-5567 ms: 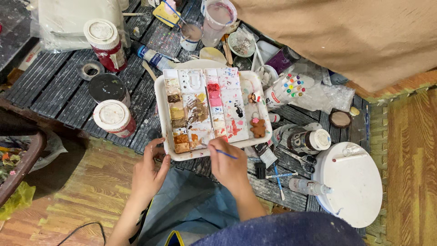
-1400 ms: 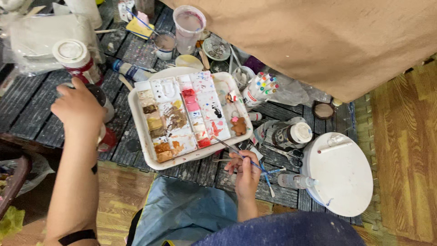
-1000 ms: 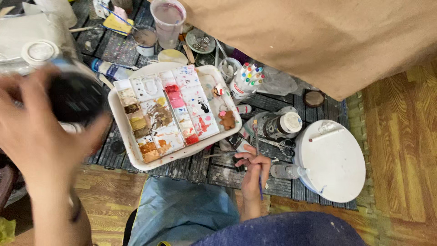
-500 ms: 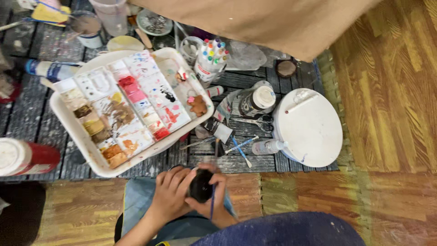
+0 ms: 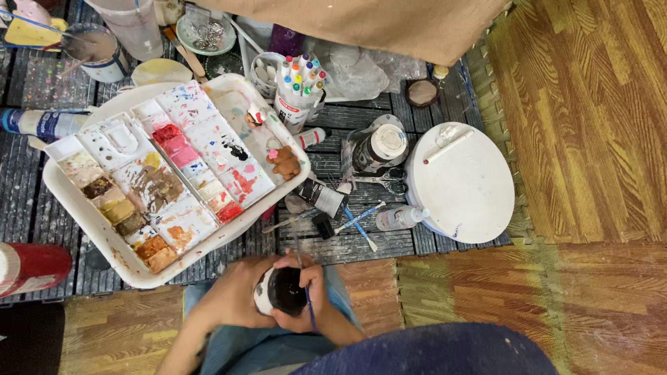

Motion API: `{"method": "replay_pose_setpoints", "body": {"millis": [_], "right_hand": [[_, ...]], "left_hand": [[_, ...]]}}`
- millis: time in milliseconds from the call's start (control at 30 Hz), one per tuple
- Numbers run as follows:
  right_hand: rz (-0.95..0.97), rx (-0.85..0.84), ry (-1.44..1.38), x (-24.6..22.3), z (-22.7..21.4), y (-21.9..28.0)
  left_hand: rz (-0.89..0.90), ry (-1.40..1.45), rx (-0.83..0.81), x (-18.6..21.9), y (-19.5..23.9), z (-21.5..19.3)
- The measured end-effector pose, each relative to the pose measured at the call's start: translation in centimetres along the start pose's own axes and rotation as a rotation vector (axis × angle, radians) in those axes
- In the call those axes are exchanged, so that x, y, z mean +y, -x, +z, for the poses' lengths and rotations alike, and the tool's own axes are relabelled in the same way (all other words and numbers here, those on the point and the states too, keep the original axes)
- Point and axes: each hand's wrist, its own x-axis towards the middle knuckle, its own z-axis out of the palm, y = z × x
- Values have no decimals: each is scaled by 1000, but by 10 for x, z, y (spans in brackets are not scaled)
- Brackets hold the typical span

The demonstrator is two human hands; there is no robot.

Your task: The person mixes paint colors on a palette using a brush and a cotton swab. They then paint a small figurine, applying paint to its details with the brush.

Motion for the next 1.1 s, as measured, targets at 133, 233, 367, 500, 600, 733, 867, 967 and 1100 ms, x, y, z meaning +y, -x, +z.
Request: {"method": "replay_pose_setpoints", "body": {"millis": [133, 233, 367, 500, 600, 733, 867, 967, 1100], "right_hand": [[-174, -6, 57, -2, -14, -15], [-50, 168, 184, -4, -26, -23], [230, 25, 299, -18, -28, -21], [207, -134, 178, -29, -30, -31], [154, -298, 60, -35, -35, -39], [34, -502, 234, -34, -52, -37], [-35, -314, 373, -5, -87, -29], [-23, 27, 196, 25, -86, -15], [-20, 130, 303, 50, -45, 3]], "left_hand": [[43, 136, -141, 7, -5, -3], [118, -130, 251, 16, -2, 10], [100, -375, 429, 24, -3, 15], [204, -197, 298, 24, 2, -13], [-151, 87, -217, 20, -1, -35], [-202, 165, -405, 11, -4, -47], [-333, 271, -302, 2, 0, -42], [-245, 198, 75, -4, 8, -30], [-119, -41, 451, -13, 11, 6]]}}
